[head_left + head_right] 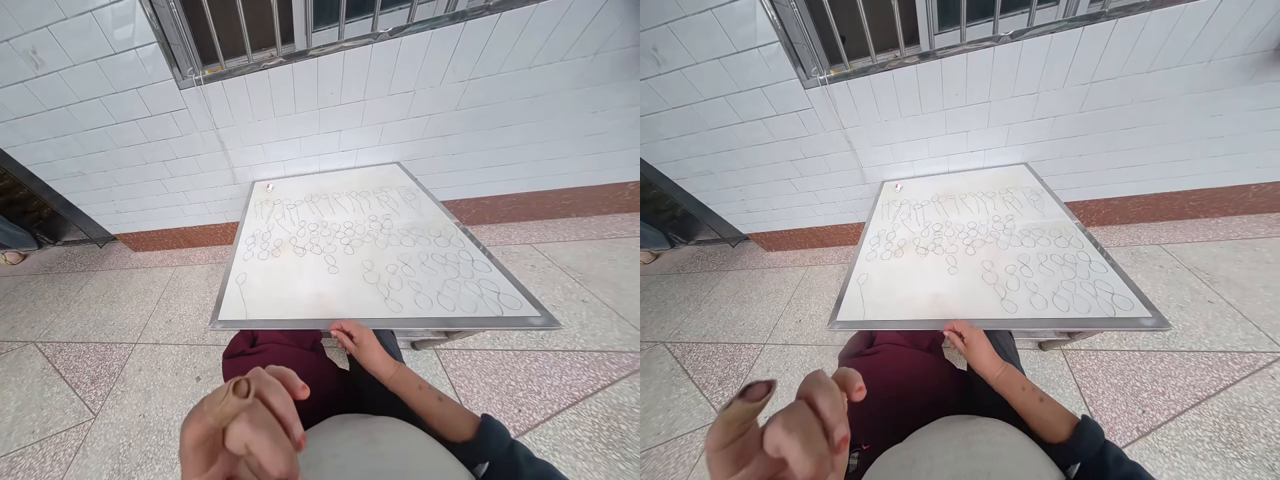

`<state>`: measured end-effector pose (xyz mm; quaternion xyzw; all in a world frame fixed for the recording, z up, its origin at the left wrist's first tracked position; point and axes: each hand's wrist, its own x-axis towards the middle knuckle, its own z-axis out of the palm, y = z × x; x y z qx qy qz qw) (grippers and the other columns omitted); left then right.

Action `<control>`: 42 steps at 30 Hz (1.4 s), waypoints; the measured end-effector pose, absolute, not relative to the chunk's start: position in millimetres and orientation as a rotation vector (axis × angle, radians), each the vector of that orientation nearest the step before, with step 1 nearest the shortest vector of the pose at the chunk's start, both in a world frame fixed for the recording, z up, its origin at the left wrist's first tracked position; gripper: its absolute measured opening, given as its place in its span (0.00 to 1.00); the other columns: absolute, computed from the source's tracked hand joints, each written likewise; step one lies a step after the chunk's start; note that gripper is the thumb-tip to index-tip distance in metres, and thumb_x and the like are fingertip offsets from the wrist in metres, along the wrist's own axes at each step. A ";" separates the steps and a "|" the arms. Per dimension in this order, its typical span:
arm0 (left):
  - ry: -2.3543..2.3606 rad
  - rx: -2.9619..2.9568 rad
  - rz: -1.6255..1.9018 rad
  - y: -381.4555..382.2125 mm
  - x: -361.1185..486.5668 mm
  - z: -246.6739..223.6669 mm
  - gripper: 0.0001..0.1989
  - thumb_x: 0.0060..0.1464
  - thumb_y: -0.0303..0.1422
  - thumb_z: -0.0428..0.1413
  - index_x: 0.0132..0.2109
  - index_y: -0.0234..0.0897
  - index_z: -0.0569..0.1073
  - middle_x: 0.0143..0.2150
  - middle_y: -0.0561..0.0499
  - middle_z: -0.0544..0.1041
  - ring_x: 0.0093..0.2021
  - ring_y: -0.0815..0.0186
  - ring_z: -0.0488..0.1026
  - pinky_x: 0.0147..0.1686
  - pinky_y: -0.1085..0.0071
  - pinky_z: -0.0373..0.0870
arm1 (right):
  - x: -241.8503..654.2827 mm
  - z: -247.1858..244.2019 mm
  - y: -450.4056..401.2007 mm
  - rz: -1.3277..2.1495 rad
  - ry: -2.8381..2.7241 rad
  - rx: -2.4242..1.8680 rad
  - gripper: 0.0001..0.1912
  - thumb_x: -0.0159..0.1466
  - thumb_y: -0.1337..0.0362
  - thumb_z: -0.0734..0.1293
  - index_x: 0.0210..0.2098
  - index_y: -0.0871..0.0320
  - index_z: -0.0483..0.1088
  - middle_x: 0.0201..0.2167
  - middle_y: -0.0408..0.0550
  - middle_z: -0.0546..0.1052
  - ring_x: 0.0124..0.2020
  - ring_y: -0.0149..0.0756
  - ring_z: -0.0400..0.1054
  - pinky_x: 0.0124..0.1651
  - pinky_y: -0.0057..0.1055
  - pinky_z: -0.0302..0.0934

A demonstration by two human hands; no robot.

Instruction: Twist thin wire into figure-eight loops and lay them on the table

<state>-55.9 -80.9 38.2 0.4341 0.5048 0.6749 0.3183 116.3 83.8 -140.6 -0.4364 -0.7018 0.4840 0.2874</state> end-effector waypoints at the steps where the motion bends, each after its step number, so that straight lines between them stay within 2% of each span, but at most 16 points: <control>1: 1.350 1.280 1.776 -63.4 -60.6 32.2 0.31 0.47 0.36 0.62 0.57 0.64 0.65 0.27 0.55 0.73 0.36 0.57 0.72 0.47 0.50 0.69 | 116.8 -132.2 99.3 1.210 -1.843 -1.245 0.11 0.66 0.57 0.58 0.37 0.55 0.70 0.26 0.43 0.71 0.27 0.32 0.68 0.29 0.27 0.65; 4: 1.802 1.444 1.560 -9.7 -83.2 -4.2 0.21 0.55 0.34 0.56 0.56 0.50 0.70 0.42 0.49 0.75 0.44 0.58 0.72 0.50 0.54 0.66 | 116.8 -114.7 153.1 0.978 -1.821 -1.527 0.12 0.67 0.58 0.56 0.40 0.55 0.67 0.36 0.46 0.74 0.30 0.30 0.70 0.29 0.24 0.64; 6: 2.043 1.494 1.387 18.1 -103.3 -37.8 0.21 0.58 0.34 0.52 0.59 0.45 0.66 0.48 0.46 0.75 0.50 0.56 0.69 0.51 0.54 0.64 | 114.5 -110.1 186.4 0.924 -1.828 -1.604 0.12 0.67 0.59 0.55 0.42 0.57 0.66 0.43 0.49 0.72 0.29 0.28 0.69 0.28 0.24 0.62; 9: 2.269 1.677 1.230 40.2 -130.9 -82.4 0.25 0.59 0.31 0.51 0.63 0.38 0.60 0.50 0.43 0.75 0.53 0.54 0.66 0.53 0.53 0.60 | 107.1 -110.1 219.9 0.851 -1.881 -1.742 0.13 0.67 0.58 0.56 0.42 0.60 0.65 0.44 0.53 0.71 0.24 0.27 0.66 0.28 0.27 0.59; 11: 2.325 1.783 1.097 45.3 -142.8 -101.1 0.28 0.58 0.29 0.50 0.65 0.35 0.56 0.51 0.41 0.75 0.53 0.53 0.65 0.53 0.51 0.60 | 101.6 -112.3 230.9 0.790 -1.927 -1.822 0.12 0.67 0.59 0.57 0.40 0.61 0.65 0.43 0.54 0.70 0.26 0.30 0.66 0.29 0.30 0.58; 15: 2.349 1.807 1.000 48.6 -153.9 -118.7 0.29 0.56 0.24 0.48 0.65 0.37 0.57 0.51 0.42 0.75 0.51 0.54 0.68 0.52 0.53 0.63 | 96.1 -118.5 237.7 0.690 -2.023 -1.898 0.09 0.66 0.62 0.58 0.39 0.61 0.65 0.41 0.54 0.70 0.33 0.38 0.67 0.31 0.32 0.56; 20: 2.341 1.802 0.975 50.6 -168.4 -128.9 0.30 0.54 0.19 0.43 0.64 0.35 0.59 0.48 0.41 0.76 0.49 0.57 0.70 0.51 0.56 0.66 | 97.9 -124.8 235.9 0.630 -2.093 -1.905 0.08 0.66 0.65 0.57 0.38 0.60 0.64 0.39 0.53 0.70 0.33 0.38 0.67 0.31 0.31 0.54; 26: 2.317 1.755 1.065 49.0 -181.3 -119.8 0.26 0.54 0.18 0.44 0.57 0.36 0.68 0.48 0.41 0.76 0.52 0.56 0.69 0.56 0.53 0.61 | 97.9 -122.2 224.6 0.601 -2.136 -1.809 0.06 0.65 0.69 0.56 0.36 0.61 0.64 0.36 0.54 0.70 0.32 0.38 0.66 0.31 0.31 0.54; 30: 2.241 1.674 1.202 45.5 -153.9 -96.0 0.23 0.58 0.25 0.46 0.60 0.39 0.65 0.50 0.42 0.75 0.55 0.55 0.66 0.54 0.52 0.61 | 92.9 -106.0 197.5 0.605 -2.154 -1.622 0.05 0.65 0.67 0.57 0.38 0.59 0.64 0.37 0.51 0.72 0.34 0.37 0.67 0.35 0.31 0.58; 32: 2.019 1.475 1.325 44.3 -127.5 -80.0 0.24 0.59 0.31 0.50 0.62 0.43 0.62 0.51 0.44 0.75 0.52 0.57 0.69 0.49 0.57 0.66 | 89.2 -92.9 175.6 0.614 -2.157 -1.507 0.06 0.66 0.65 0.57 0.39 0.57 0.64 0.36 0.48 0.72 0.36 0.35 0.67 0.39 0.30 0.60; 34: 1.662 1.188 1.436 43.0 -98.4 -63.1 0.26 0.56 0.35 0.56 0.61 0.44 0.62 0.50 0.44 0.76 0.51 0.58 0.71 0.50 0.59 0.65 | 86.4 -77.8 151.1 0.622 -2.155 -1.396 0.06 0.67 0.63 0.57 0.39 0.56 0.64 0.35 0.46 0.72 0.34 0.33 0.67 0.38 0.29 0.61; 38: 1.241 0.837 1.551 36.5 -53.4 -35.2 0.28 0.52 0.33 0.61 0.59 0.43 0.64 0.48 0.45 0.77 0.52 0.61 0.71 0.54 0.60 0.62 | 87.3 -49.7 109.4 0.683 -2.090 -1.060 0.05 0.66 0.64 0.58 0.36 0.56 0.64 0.31 0.44 0.71 0.30 0.33 0.65 0.35 0.28 0.60; 42: 1.158 0.752 1.618 24.6 -35.3 -21.3 0.27 0.49 0.30 0.63 0.56 0.41 0.67 0.44 0.47 0.78 0.50 0.64 0.72 0.53 0.64 0.64 | 92.8 -33.8 86.6 0.749 -2.027 -1.005 0.04 0.66 0.64 0.59 0.35 0.55 0.64 0.30 0.44 0.71 0.30 0.32 0.66 0.35 0.28 0.61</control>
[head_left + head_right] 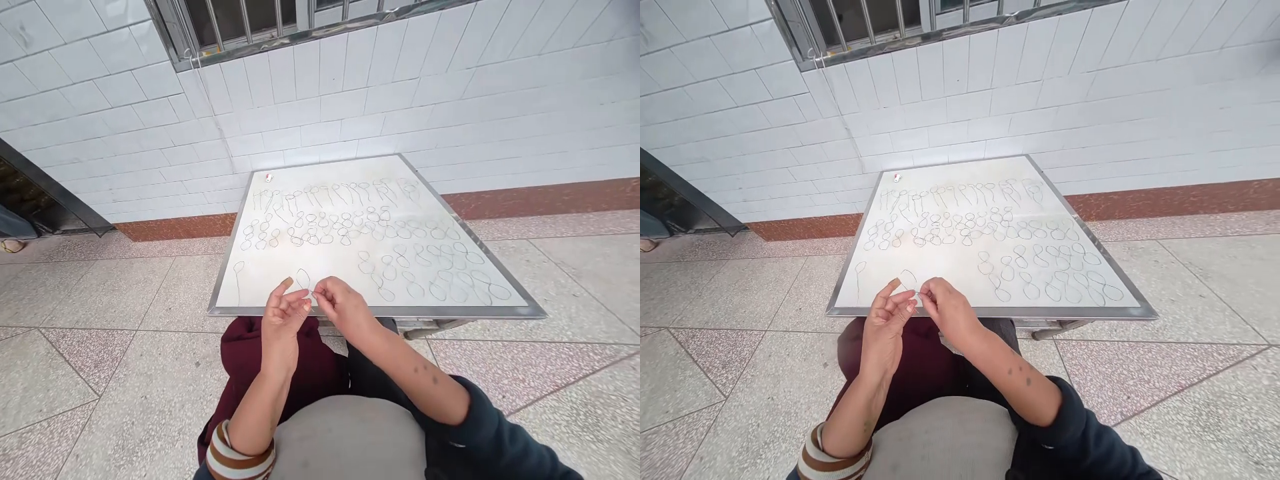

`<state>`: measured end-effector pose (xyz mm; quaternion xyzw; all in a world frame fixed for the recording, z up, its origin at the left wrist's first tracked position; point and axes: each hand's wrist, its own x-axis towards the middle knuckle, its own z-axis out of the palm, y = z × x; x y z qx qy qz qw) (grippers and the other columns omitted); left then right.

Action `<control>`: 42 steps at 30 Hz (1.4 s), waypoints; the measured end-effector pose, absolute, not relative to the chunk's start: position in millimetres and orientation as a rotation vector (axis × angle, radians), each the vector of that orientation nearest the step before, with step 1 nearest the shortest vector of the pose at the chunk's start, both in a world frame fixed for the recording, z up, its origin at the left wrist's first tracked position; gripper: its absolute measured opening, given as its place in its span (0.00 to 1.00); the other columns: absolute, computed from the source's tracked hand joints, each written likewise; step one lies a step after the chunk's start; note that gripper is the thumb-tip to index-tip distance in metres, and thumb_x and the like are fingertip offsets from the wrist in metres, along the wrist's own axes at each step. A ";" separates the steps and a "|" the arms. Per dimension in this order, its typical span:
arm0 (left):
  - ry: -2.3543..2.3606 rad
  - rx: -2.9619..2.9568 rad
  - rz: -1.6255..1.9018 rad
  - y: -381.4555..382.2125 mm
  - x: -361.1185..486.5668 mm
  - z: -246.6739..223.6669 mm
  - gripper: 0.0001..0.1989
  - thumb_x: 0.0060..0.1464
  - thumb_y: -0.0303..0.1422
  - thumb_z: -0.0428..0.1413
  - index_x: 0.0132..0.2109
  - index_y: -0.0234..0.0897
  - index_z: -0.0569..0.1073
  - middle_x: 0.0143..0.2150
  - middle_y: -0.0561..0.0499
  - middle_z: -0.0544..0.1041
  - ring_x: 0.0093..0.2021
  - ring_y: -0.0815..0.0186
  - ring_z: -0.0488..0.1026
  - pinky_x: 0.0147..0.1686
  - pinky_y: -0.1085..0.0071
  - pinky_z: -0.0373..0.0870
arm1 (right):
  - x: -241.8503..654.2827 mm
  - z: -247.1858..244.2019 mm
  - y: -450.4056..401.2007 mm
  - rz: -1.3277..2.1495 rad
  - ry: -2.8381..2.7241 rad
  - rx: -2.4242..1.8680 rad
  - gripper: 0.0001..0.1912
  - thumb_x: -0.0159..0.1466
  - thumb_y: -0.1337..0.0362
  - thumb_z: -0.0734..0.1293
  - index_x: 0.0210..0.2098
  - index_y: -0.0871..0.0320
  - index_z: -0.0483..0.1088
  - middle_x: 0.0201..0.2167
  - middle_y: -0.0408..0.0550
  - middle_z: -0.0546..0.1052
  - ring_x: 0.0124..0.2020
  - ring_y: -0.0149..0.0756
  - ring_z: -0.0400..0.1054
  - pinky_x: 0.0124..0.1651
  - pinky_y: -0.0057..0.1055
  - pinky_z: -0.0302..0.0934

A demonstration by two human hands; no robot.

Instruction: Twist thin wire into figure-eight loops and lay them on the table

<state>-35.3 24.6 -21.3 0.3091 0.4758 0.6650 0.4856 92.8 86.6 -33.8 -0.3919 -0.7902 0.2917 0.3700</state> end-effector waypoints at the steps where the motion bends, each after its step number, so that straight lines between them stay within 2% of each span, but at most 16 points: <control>1: 1.153 0.751 1.628 21.7 -33.2 -19.3 0.26 0.49 0.30 0.63 0.56 0.41 0.68 0.43 0.47 0.78 0.48 0.64 0.72 0.51 0.65 0.65 | 93.8 -31.5 82.4 0.784 -2.002 -1.006 0.04 0.65 0.63 0.60 0.36 0.55 0.64 0.30 0.44 0.71 0.30 0.32 0.66 0.35 0.28 0.62; 6: 1.122 0.706 1.666 9.4 -26.5 -11.0 0.24 0.48 0.30 0.63 0.53 0.40 0.70 0.39 0.49 0.78 0.42 0.66 0.73 0.41 0.70 0.68 | 94.2 -24.1 63.4 1.098 -1.834 -1.032 0.05 0.64 0.60 0.61 0.37 0.54 0.64 0.27 0.41 0.71 0.23 0.29 0.65 0.27 0.27 0.62; 9: 1.112 0.692 1.672 3.0 -24.4 -5.6 0.23 0.49 0.30 0.63 0.53 0.39 0.70 0.39 0.49 0.78 0.39 0.67 0.73 0.39 0.70 0.69 | 94.7 -20.5 54.1 1.224 -1.754 -1.017 0.06 0.64 0.59 0.61 0.38 0.54 0.65 0.27 0.40 0.71 0.20 0.27 0.64 0.23 0.25 0.61; 15: 1.050 0.668 1.679 -7.0 -22.8 -0.4 0.21 0.51 0.29 0.61 0.53 0.38 0.71 0.38 0.49 0.77 0.37 0.68 0.73 0.36 0.71 0.69 | 100.3 -11.9 41.4 1.236 -1.729 -0.996 0.05 0.63 0.62 0.61 0.37 0.55 0.66 0.25 0.39 0.71 0.19 0.25 0.63 0.24 0.23 0.61; 22: 1.050 0.670 1.661 -13.3 -22.4 5.1 0.21 0.50 0.30 0.62 0.52 0.38 0.71 0.36 0.50 0.76 0.36 0.68 0.74 0.34 0.72 0.71 | 102.6 -4.8 32.6 1.405 -1.631 -0.918 0.06 0.64 0.60 0.62 0.37 0.55 0.66 0.26 0.39 0.70 0.21 0.25 0.62 0.22 0.22 0.61; 27: 1.128 0.697 1.685 -13.5 -22.8 6.4 0.21 0.48 0.29 0.63 0.51 0.37 0.71 0.32 0.52 0.76 0.31 0.70 0.73 0.28 0.75 0.70 | 102.2 -5.6 29.3 1.406 -1.638 -0.909 0.06 0.63 0.60 0.64 0.37 0.55 0.67 0.27 0.40 0.71 0.21 0.24 0.62 0.22 0.22 0.60; 32: 1.147 0.689 1.704 -14.8 -24.0 6.8 0.20 0.49 0.30 0.62 0.50 0.37 0.71 0.29 0.55 0.72 0.28 0.71 0.71 0.25 0.75 0.70 | 102.1 -8.9 28.0 1.509 -1.604 -0.881 0.10 0.63 0.60 0.63 0.44 0.53 0.67 0.32 0.41 0.71 0.22 0.24 0.62 0.22 0.22 0.59; 36: 1.160 0.698 1.749 -15.9 -26.0 5.1 0.20 0.49 0.29 0.62 0.50 0.38 0.71 0.29 0.57 0.71 0.24 0.74 0.69 0.25 0.74 0.71 | 101.2 -10.4 28.5 1.627 -1.576 -0.813 0.14 0.65 0.60 0.62 0.49 0.53 0.64 0.32 0.39 0.68 0.20 0.21 0.59 0.22 0.23 0.57; 39: 1.180 0.702 1.804 -15.2 -28.7 3.8 0.20 0.49 0.29 0.62 0.51 0.39 0.71 0.29 0.57 0.70 0.25 0.74 0.70 0.27 0.74 0.71 | 100.7 -12.6 27.2 1.700 -1.525 -0.783 0.08 0.65 0.61 0.61 0.44 0.54 0.63 0.28 0.37 0.67 0.18 0.21 0.57 0.23 0.24 0.56; 42: 1.204 0.677 1.879 -13.8 -31.6 4.4 0.21 0.48 0.28 0.63 0.51 0.39 0.72 0.28 0.57 0.70 0.28 0.72 0.72 0.29 0.74 0.71 | 100.2 -17.9 21.3 1.769 -1.441 -0.764 0.05 0.66 0.60 0.62 0.38 0.54 0.61 0.23 0.35 0.67 0.18 0.23 0.59 0.25 0.25 0.57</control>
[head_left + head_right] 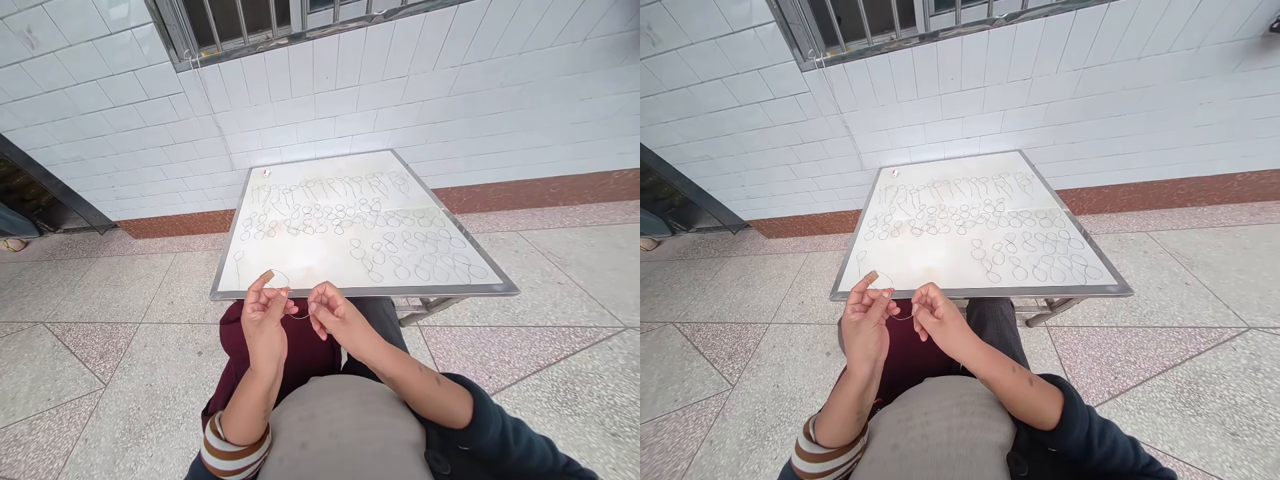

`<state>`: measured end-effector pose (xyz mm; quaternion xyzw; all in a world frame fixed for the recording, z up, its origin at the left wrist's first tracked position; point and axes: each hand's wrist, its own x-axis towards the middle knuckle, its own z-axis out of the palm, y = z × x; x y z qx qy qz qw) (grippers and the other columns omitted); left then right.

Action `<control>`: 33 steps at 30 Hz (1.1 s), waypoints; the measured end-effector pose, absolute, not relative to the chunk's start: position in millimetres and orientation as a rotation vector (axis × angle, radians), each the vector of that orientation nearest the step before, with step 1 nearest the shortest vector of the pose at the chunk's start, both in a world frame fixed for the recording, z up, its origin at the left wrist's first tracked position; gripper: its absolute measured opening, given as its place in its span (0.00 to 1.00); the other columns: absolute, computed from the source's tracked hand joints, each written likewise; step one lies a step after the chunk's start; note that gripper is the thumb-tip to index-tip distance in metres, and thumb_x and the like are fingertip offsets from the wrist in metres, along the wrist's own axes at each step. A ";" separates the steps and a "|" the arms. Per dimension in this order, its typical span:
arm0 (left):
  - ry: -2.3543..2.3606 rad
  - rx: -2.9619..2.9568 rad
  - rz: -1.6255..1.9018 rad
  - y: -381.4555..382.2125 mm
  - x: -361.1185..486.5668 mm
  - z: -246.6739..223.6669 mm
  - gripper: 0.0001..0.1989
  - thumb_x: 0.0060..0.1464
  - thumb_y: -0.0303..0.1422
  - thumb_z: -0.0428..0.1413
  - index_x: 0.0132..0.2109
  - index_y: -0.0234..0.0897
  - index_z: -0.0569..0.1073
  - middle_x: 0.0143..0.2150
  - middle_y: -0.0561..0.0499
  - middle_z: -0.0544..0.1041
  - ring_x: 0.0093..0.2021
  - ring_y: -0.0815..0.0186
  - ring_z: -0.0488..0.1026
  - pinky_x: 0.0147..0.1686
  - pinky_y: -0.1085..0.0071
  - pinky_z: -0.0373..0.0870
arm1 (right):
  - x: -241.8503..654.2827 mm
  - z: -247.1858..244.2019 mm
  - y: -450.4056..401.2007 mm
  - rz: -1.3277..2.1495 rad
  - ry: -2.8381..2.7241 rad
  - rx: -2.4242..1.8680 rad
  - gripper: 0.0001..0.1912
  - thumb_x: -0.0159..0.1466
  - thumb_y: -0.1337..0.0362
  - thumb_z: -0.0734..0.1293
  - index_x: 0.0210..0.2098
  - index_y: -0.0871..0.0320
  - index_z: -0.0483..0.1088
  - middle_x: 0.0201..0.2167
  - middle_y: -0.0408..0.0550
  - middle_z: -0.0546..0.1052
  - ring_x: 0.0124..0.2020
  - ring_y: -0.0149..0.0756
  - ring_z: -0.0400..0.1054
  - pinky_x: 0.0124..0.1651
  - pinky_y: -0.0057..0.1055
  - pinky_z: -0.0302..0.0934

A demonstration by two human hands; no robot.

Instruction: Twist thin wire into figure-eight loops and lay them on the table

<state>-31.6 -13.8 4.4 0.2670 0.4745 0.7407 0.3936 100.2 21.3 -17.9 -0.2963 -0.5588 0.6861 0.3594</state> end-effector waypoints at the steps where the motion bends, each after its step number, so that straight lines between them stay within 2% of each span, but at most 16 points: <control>1: 1.205 0.663 1.911 -13.4 -32.4 4.9 0.21 0.48 0.28 0.63 0.50 0.39 0.72 0.29 0.56 0.71 0.30 0.71 0.73 0.29 0.74 0.72 | 99.8 -20.0 18.1 1.790 -1.413 -0.754 0.06 0.65 0.60 0.62 0.37 0.55 0.61 0.22 0.35 0.68 0.19 0.24 0.60 0.26 0.25 0.58; 4: 1.198 0.628 1.988 -12.6 -33.9 6.6 0.20 0.46 0.28 0.64 0.48 0.39 0.72 0.33 0.53 0.72 0.35 0.67 0.74 0.28 0.74 0.72 | 98.9 -24.7 7.6 1.841 -1.338 -0.739 0.09 0.64 0.58 0.65 0.34 0.56 0.62 0.22 0.37 0.70 0.22 0.26 0.63 0.28 0.27 0.60; 8: 1.209 0.655 1.937 -12.8 -34.5 9.5 0.20 0.48 0.28 0.63 0.49 0.38 0.72 0.29 0.55 0.71 0.33 0.69 0.73 0.31 0.74 0.71 | 101.3 -23.1 5.9 1.861 -1.365 -0.721 0.14 0.60 0.54 0.68 0.31 0.57 0.65 0.26 0.42 0.73 0.25 0.28 0.64 0.30 0.27 0.60; 10: 1.200 0.681 1.874 -13.4 -34.0 11.0 0.20 0.47 0.28 0.63 0.50 0.38 0.73 0.28 0.56 0.71 0.32 0.70 0.73 0.32 0.74 0.71 | 103.4 -21.2 13.0 1.890 -1.363 -0.702 0.18 0.62 0.50 0.65 0.29 0.59 0.68 0.29 0.45 0.74 0.29 0.29 0.65 0.33 0.28 0.60; 13: 1.147 0.701 1.799 -14.6 -31.0 12.7 0.20 0.45 0.28 0.65 0.48 0.39 0.74 0.28 0.56 0.72 0.32 0.70 0.73 0.33 0.74 0.71 | 103.3 -21.6 25.3 2.079 -1.144 -0.719 0.26 0.64 0.44 0.60 0.25 0.60 0.69 0.28 0.47 0.73 0.30 0.29 0.64 0.30 0.25 0.56; 15: 1.113 0.707 1.759 -15.3 -28.2 13.5 0.20 0.45 0.28 0.65 0.48 0.39 0.74 0.27 0.56 0.72 0.32 0.70 0.73 0.33 0.75 0.70 | 100.7 -23.8 29.4 2.252 -1.021 -0.697 0.25 0.62 0.44 0.63 0.25 0.61 0.69 0.27 0.46 0.72 0.28 0.27 0.62 0.27 0.23 0.52; 18: 1.104 0.697 1.721 -16.6 -25.2 14.7 0.20 0.45 0.28 0.64 0.48 0.40 0.74 0.27 0.56 0.71 0.34 0.69 0.74 0.30 0.77 0.69 | 96.2 -25.9 27.4 2.442 -1.020 -0.556 0.22 0.59 0.46 0.67 0.31 0.62 0.71 0.29 0.47 0.73 0.27 0.25 0.61 0.24 0.21 0.48; 22: 1.164 0.678 1.713 -18.0 -25.3 15.5 0.21 0.46 0.29 0.64 0.49 0.40 0.73 0.29 0.56 0.71 0.30 0.73 0.71 0.30 0.78 0.70 | 93.6 -23.5 19.8 2.484 -1.053 -0.443 0.20 0.57 0.50 0.71 0.38 0.61 0.71 0.30 0.46 0.73 0.25 0.24 0.60 0.21 0.19 0.45; 26: 1.226 0.669 1.756 -17.6 -27.1 12.5 0.20 0.46 0.29 0.64 0.49 0.41 0.73 0.29 0.57 0.70 0.29 0.73 0.71 0.30 0.77 0.70 | 91.0 -23.7 15.6 2.458 -1.149 -0.500 0.14 0.55 0.59 0.74 0.36 0.60 0.70 0.27 0.42 0.72 0.23 0.22 0.60 0.21 0.19 0.47; 33: 1.239 0.692 1.837 -14.2 -32.8 2.9 0.20 0.46 0.28 0.64 0.48 0.39 0.73 0.28 0.57 0.70 0.27 0.73 0.70 0.28 0.76 0.67 | 85.8 -24.9 9.4 2.261 -1.330 -0.649 0.16 0.56 0.54 0.71 0.31 0.59 0.66 0.22 0.39 0.71 0.21 0.23 0.59 0.21 0.21 0.53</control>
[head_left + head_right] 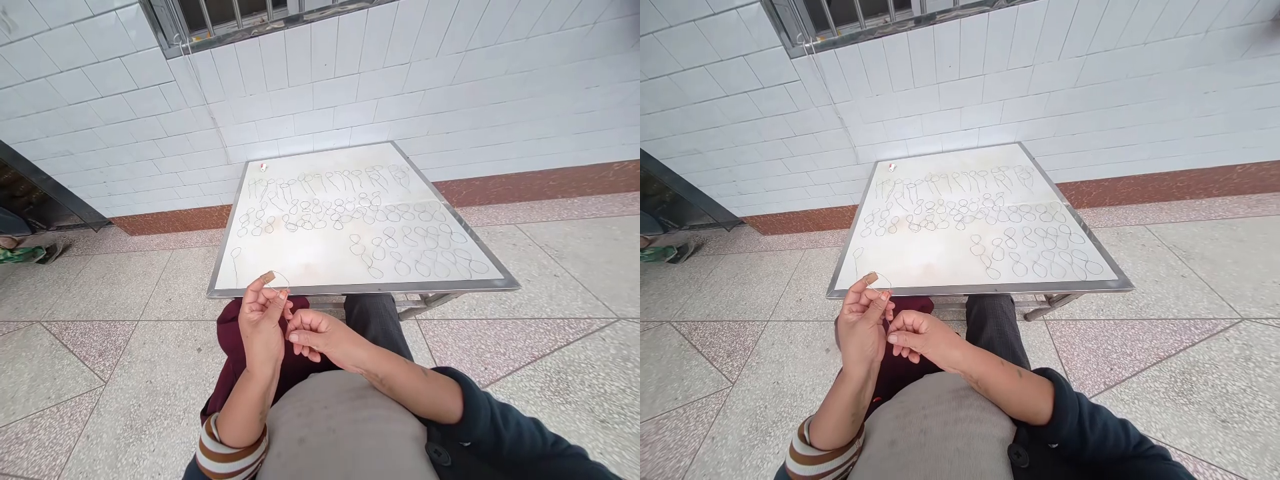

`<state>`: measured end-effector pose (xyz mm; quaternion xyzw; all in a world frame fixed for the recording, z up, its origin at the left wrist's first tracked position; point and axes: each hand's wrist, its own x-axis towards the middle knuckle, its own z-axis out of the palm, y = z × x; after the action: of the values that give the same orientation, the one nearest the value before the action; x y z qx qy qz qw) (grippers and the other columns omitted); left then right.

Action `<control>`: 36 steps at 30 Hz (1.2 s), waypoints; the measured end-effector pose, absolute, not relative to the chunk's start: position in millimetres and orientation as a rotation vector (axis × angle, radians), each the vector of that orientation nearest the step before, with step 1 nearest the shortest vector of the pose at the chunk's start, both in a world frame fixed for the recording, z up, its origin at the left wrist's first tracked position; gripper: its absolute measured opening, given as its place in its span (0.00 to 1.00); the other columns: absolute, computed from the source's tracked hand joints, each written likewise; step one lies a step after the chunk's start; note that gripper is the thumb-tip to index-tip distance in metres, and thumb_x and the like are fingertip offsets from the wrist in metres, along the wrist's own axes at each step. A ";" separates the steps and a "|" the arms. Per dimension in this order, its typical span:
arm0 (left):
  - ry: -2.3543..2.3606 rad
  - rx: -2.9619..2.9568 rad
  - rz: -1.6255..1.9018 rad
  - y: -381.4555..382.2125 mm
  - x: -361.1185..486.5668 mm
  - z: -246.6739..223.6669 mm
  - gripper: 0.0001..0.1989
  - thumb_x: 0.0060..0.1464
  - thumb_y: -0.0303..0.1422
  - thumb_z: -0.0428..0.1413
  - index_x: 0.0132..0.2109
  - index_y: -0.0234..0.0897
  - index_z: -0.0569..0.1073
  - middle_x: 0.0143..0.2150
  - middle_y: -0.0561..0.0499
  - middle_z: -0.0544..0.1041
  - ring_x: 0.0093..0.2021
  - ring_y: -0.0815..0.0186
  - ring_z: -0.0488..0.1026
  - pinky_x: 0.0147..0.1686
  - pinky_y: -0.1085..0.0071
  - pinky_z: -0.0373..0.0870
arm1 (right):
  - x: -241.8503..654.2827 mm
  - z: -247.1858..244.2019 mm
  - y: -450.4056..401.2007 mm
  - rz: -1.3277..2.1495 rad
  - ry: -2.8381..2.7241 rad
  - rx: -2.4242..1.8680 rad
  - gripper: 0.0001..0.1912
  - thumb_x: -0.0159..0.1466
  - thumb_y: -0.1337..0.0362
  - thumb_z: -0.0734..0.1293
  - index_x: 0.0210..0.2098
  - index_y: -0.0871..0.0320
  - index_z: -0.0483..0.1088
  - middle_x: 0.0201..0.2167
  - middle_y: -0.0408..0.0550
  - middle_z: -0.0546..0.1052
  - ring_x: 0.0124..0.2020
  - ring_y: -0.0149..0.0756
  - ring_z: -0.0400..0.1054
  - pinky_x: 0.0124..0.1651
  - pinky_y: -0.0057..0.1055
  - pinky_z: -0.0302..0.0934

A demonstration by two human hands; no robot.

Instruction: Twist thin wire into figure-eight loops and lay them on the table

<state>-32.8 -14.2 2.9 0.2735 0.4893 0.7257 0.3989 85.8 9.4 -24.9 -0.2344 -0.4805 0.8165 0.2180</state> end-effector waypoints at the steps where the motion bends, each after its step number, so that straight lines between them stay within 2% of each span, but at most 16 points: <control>1: 1.238 0.688 1.847 -13.9 -33.5 2.3 0.20 0.46 0.28 0.64 0.49 0.39 0.73 0.27 0.57 0.70 0.26 0.73 0.70 0.27 0.76 0.67 | 85.3 -23.7 8.3 2.214 -1.370 -0.652 0.16 0.57 0.53 0.70 0.30 0.59 0.65 0.22 0.39 0.71 0.20 0.23 0.59 0.21 0.21 0.53; 5: 1.233 0.678 1.859 -12.4 -37.0 2.2 0.22 0.48 0.28 0.63 0.51 0.39 0.72 0.27 0.58 0.70 0.25 0.73 0.69 0.29 0.75 0.67 | 82.9 -22.3 3.7 2.032 -1.519 -0.676 0.15 0.59 0.54 0.68 0.30 0.58 0.63 0.23 0.39 0.71 0.19 0.22 0.58 0.22 0.22 0.56; 14: 1.262 0.672 1.967 -5.0 -53.2 1.4 0.23 0.46 0.27 0.63 0.51 0.37 0.72 0.26 0.57 0.72 0.28 0.71 0.71 0.26 0.76 0.65 | 80.0 -35.1 -8.2 1.902 -1.714 -0.736 0.09 0.63 0.59 0.63 0.29 0.58 0.66 0.24 0.41 0.73 0.21 0.26 0.63 0.23 0.22 0.59; 19: 1.400 0.758 2.047 -6.2 -67.0 4.8 0.23 0.47 0.28 0.62 0.52 0.39 0.71 0.28 0.56 0.73 0.26 0.73 0.70 0.27 0.76 0.68 | 94.1 -21.9 -16.8 1.555 -2.198 -0.432 0.08 0.65 0.64 0.62 0.29 0.56 0.69 0.26 0.42 0.75 0.27 0.29 0.68 0.32 0.27 0.62; 22: 1.524 0.868 2.017 -9.5 -64.4 8.4 0.23 0.49 0.29 0.61 0.54 0.39 0.70 0.29 0.55 0.74 0.27 0.72 0.71 0.32 0.73 0.71 | 97.4 -9.5 -12.6 1.269 -2.158 -0.559 0.07 0.67 0.63 0.61 0.34 0.54 0.70 0.28 0.43 0.75 0.29 0.31 0.69 0.34 0.28 0.62; 24: 1.567 0.914 1.976 -11.2 -56.8 9.5 0.24 0.49 0.30 0.61 0.54 0.39 0.70 0.29 0.55 0.75 0.28 0.71 0.72 0.36 0.71 0.72 | 93.2 -5.9 -4.4 1.127 -2.100 -0.703 0.06 0.65 0.60 0.63 0.40 0.53 0.68 0.34 0.46 0.75 0.28 0.31 0.68 0.33 0.29 0.63; 27: 1.537 0.924 1.920 -11.2 -44.5 7.1 0.24 0.49 0.30 0.61 0.55 0.40 0.69 0.28 0.55 0.75 0.29 0.70 0.72 0.37 0.71 0.71 | 81.3 -9.9 10.4 0.982 -2.106 -0.819 0.13 0.62 0.61 0.67 0.47 0.52 0.65 0.39 0.47 0.74 0.27 0.32 0.68 0.32 0.31 0.63; 32: 1.424 0.917 1.864 -6.7 -37.2 -1.7 0.25 0.51 0.30 0.60 0.57 0.40 0.67 0.31 0.53 0.75 0.32 0.70 0.72 0.35 0.74 0.71 | 67.8 -24.2 22.0 0.869 -2.094 -0.936 0.16 0.63 0.67 0.64 0.50 0.52 0.62 0.33 0.45 0.77 0.31 0.37 0.70 0.33 0.33 0.63; 36: 1.460 0.930 1.808 -5.4 -35.4 -1.3 0.27 0.52 0.30 0.60 0.59 0.42 0.65 0.37 0.51 0.75 0.34 0.69 0.72 0.39 0.71 0.72 | 69.0 -29.7 22.9 0.886 -2.008 -0.922 0.17 0.64 0.68 0.61 0.52 0.52 0.61 0.36 0.47 0.76 0.36 0.39 0.71 0.38 0.36 0.64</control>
<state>-35.4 -5.4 -1.3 0.3527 0.5539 0.6859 0.3136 69.0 22.9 -29.7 -0.3598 -0.7831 0.3456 0.3713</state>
